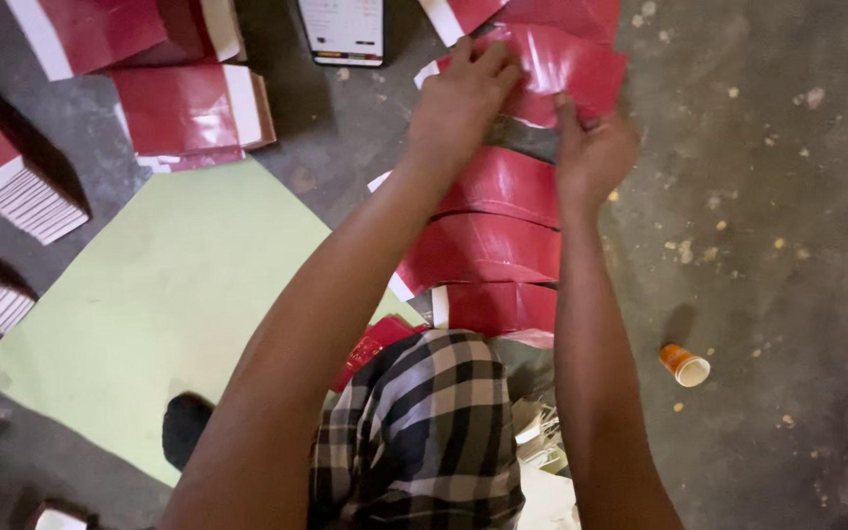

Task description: The person sits on the floor and folds red paper pieces into small box shapes. They apply glue to the edges, press the flaps together, and place the finished boxes into a growing stack nearby.

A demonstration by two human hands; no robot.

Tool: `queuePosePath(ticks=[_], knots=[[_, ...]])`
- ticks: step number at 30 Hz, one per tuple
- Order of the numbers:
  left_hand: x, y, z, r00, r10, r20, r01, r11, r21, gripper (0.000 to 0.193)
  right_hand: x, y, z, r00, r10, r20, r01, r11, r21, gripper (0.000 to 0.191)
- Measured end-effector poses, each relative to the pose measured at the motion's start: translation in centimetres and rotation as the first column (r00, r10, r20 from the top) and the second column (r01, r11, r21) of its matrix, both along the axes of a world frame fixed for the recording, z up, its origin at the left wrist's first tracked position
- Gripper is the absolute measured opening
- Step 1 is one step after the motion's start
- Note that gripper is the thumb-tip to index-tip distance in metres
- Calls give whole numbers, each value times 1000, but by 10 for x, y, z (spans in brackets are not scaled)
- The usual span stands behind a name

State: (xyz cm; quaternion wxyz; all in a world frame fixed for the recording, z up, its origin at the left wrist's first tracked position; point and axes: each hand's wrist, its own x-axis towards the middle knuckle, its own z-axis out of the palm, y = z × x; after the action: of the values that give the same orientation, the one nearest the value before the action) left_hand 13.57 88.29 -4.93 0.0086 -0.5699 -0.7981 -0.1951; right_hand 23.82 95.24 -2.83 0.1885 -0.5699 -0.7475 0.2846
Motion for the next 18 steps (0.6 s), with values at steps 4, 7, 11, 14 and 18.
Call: queuePosePath(ticks=[4, 7, 11, 14, 18], knots=[[1, 2, -5, 997, 17, 79, -18, 1000, 10, 29, 26, 11, -7, 990, 142, 9, -139, 976, -166, 38], [-6, -9, 5, 989, -31, 146, 15, 994, 112, 28, 66, 8, -16, 955, 260, 142, -283, 942, 181, 31], [-17, -84, 15, 942, -283, 178, 269, 958, 101, 24, 116, -60, -23, 971, 106, -215, -113, 993, -23, 24], [-39, -207, 33, 901, -431, 51, 421, 896, 142, 21, 125, -142, -14, 941, 59, -333, -134, 969, -207, 19], [-121, -385, 58, 923, -383, 27, 378, 894, -239, 18, 93, -250, 13, 963, 168, -211, -257, 808, -530, 18]])
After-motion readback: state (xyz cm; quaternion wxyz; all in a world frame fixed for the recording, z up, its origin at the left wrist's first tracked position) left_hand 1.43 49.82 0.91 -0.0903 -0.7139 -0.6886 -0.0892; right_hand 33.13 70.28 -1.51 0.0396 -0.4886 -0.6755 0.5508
